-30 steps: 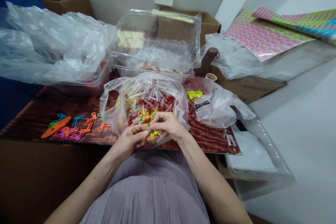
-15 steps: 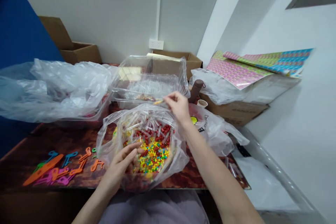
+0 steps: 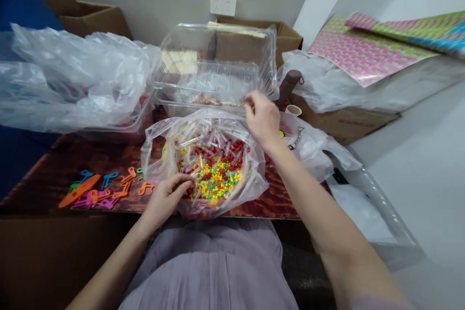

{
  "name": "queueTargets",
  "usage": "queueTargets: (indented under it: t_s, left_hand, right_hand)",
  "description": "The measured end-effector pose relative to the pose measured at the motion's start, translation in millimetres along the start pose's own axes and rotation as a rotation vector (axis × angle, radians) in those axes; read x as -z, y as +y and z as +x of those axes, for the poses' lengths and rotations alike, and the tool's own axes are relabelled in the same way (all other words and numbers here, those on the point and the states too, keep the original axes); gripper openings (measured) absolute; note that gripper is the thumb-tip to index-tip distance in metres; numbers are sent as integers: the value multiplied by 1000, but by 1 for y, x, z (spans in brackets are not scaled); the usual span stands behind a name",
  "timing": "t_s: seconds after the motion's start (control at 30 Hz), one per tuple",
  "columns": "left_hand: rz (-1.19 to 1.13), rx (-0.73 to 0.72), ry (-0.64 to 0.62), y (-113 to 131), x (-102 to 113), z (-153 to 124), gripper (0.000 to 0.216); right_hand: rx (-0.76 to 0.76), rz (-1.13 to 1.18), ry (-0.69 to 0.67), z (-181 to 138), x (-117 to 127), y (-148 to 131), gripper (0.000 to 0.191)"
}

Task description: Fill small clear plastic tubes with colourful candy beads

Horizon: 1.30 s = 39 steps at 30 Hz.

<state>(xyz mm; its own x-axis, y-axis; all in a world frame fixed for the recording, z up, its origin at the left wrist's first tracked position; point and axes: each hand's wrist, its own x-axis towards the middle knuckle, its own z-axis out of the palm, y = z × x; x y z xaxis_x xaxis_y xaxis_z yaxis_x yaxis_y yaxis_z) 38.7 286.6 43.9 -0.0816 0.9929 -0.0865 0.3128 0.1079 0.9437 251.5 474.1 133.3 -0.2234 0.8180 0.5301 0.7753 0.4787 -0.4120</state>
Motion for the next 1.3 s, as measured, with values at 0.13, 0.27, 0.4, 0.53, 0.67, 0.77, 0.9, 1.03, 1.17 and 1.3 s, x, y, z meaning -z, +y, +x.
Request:
queueTargets:
  t_s: [0.13,0.27,0.4,0.53,0.67,0.77,0.9,1.03,1.17,1.3]
  left_hand:
    - [381,-133,-59,5,-8,4,19]
    - [785,-229,-84,10,-25,8,23]
    - [1050,-279,-86,12,-41,12,21]
    - [1116,-336,-91,15,-48,15,20]
    - [1111,-378,-163,18,-50,16,22]
    - [1072,-380,-190,16,-49,16,23]
    - [688,-291,-131,13,-41,19,33]
    - [29,-116,-153,14,-32,23,41]
    - [-347,88,-251,12,-30,25,31]
    - [-251,65,-175,2,-32,24,18]
  right_hand:
    - [-16,199,-526,-74,4,-15,12]
    - [-20,83,-755,-126,-1,-15,17]
    - [12,-107,-768,-147,1,-17,18]
    - [104,-166,-788,-158,0,-23,18]
    - [257,-248,-789,-166,-8,-28,22]
    - [293,-291,-790,-166,-12,-26,20]
    - [208,-188,-725,-160,-9,-21,14]
    - [88,44,-644,-157,-8,-22,16]
    - [-112,365,-634,-155,-13,-24,33]
    - [-324,606,-607,-157,-20,-17,20]
